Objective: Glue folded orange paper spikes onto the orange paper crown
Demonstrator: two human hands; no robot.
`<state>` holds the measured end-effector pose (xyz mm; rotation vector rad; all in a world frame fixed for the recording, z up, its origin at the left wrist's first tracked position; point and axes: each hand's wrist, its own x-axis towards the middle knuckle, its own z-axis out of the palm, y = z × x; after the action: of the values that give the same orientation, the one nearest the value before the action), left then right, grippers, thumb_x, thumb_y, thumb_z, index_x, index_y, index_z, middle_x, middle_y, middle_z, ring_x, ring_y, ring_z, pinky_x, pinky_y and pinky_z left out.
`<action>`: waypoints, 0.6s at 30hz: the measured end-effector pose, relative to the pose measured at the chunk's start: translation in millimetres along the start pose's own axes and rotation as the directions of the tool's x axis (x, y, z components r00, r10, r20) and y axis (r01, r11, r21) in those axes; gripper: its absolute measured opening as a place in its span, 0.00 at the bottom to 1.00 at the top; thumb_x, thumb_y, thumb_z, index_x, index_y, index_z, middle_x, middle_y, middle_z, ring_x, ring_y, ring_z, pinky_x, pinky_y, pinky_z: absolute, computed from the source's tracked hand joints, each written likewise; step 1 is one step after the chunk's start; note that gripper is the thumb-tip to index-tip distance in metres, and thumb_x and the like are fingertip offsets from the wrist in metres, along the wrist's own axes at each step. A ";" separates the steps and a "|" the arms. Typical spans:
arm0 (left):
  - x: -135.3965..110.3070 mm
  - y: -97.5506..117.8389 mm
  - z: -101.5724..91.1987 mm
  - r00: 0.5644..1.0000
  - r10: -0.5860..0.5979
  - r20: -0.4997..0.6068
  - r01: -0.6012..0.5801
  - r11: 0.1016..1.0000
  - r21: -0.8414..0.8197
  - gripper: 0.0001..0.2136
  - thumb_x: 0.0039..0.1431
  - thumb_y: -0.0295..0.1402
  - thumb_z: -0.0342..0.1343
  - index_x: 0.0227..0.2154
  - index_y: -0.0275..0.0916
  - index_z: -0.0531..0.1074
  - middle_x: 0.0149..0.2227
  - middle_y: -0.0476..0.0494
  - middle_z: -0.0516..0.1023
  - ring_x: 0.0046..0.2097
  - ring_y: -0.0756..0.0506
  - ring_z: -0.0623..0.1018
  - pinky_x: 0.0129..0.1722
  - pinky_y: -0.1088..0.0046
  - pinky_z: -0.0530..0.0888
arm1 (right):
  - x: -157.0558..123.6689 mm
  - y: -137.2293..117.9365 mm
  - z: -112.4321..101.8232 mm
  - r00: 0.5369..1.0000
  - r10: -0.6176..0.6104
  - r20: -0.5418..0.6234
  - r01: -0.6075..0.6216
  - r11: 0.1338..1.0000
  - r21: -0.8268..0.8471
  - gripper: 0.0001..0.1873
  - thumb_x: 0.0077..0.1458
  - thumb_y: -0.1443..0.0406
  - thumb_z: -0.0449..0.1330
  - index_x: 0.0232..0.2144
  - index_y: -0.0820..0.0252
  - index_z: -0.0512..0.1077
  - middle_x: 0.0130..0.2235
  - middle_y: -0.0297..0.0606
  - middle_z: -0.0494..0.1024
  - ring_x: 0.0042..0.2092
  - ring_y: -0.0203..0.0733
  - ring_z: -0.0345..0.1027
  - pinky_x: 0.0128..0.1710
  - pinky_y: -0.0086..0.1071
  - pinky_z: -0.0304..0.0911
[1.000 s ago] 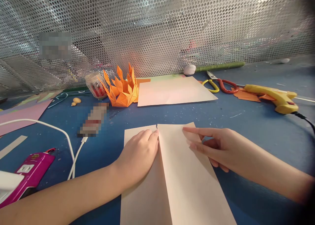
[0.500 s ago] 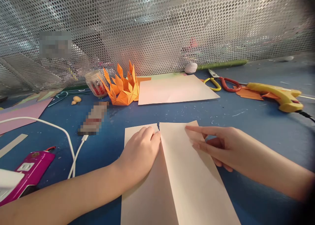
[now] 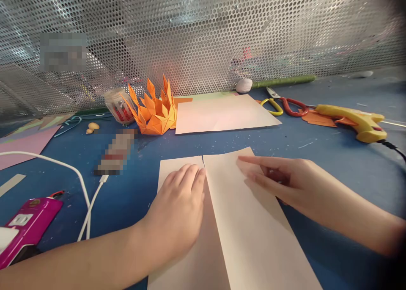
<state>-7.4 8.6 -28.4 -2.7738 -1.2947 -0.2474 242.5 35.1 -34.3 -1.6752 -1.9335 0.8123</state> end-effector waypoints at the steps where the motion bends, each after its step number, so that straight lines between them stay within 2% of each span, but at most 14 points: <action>1: 2.1 -2.1 0.2 1.000 -0.011 -0.004 0.011 1.000 -0.017 0.22 0.66 0.23 0.40 0.58 0.21 0.69 0.56 0.24 0.75 0.57 0.32 0.76 0.55 0.49 0.76 | 0.6 0.1 -0.1 1.000 -0.009 -0.001 0.009 1.000 0.001 0.32 0.55 0.42 0.56 0.51 0.55 0.79 0.22 0.33 0.72 0.23 0.37 0.61 0.22 0.30 0.60; 6: 6.1 -7.2 2.9 1.000 0.015 0.002 -0.015 1.000 0.003 0.22 0.65 0.21 0.41 0.58 0.22 0.69 0.58 0.25 0.75 0.58 0.32 0.77 0.56 0.50 0.76 | -0.5 -2.2 -1.0 0.999 0.000 0.050 0.001 1.000 -0.017 0.28 0.54 0.42 0.57 0.45 0.52 0.82 0.28 0.38 0.80 0.28 0.43 0.71 0.29 0.36 0.69; 9: 4.7 -6.0 5.7 0.994 0.052 0.091 -0.058 0.997 0.058 0.24 0.63 0.20 0.40 0.60 0.19 0.66 0.63 0.22 0.70 0.64 0.29 0.71 0.61 0.48 0.72 | -2.0 -3.6 -1.5 0.998 0.003 0.067 -0.001 1.000 -0.020 0.29 0.53 0.42 0.55 0.42 0.52 0.83 0.34 0.40 0.83 0.31 0.46 0.74 0.31 0.38 0.70; 12: 3.8 -4.5 2.8 0.977 0.070 0.200 -0.089 0.992 0.088 0.26 0.62 0.20 0.40 0.62 0.17 0.63 0.66 0.20 0.64 0.67 0.27 0.63 0.63 0.46 0.68 | -2.0 -3.2 -1.6 0.997 0.008 0.072 -0.005 0.999 -0.043 0.30 0.53 0.42 0.53 0.42 0.52 0.82 0.33 0.40 0.83 0.31 0.46 0.75 0.30 0.38 0.69; 15: 1.1 -7.7 -7.6 0.970 0.054 0.236 -0.064 0.997 0.034 0.25 0.67 0.27 0.41 0.64 0.20 0.61 0.67 0.20 0.60 0.69 0.28 0.60 0.63 0.46 0.68 | -1.1 -1.8 -1.6 0.997 0.010 0.074 -0.007 0.999 -0.045 0.30 0.53 0.42 0.53 0.43 0.53 0.82 0.33 0.40 0.83 0.30 0.47 0.75 0.31 0.39 0.69; 18: -4.7 -16.4 -18.2 0.959 0.135 0.251 -0.119 0.990 -0.081 0.27 0.70 0.36 0.45 0.67 0.27 0.59 0.70 0.24 0.54 0.70 0.30 0.56 0.64 0.47 0.67 | -0.2 -0.1 -1.9 0.997 0.038 0.065 -0.036 0.999 -0.024 0.30 0.51 0.41 0.54 0.42 0.53 0.82 0.34 0.40 0.84 0.32 0.47 0.76 0.31 0.39 0.70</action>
<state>-25.0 13.2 -11.4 -3.0096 -1.1657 0.0815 243.8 35.2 -32.8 -1.7226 -1.9678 0.8729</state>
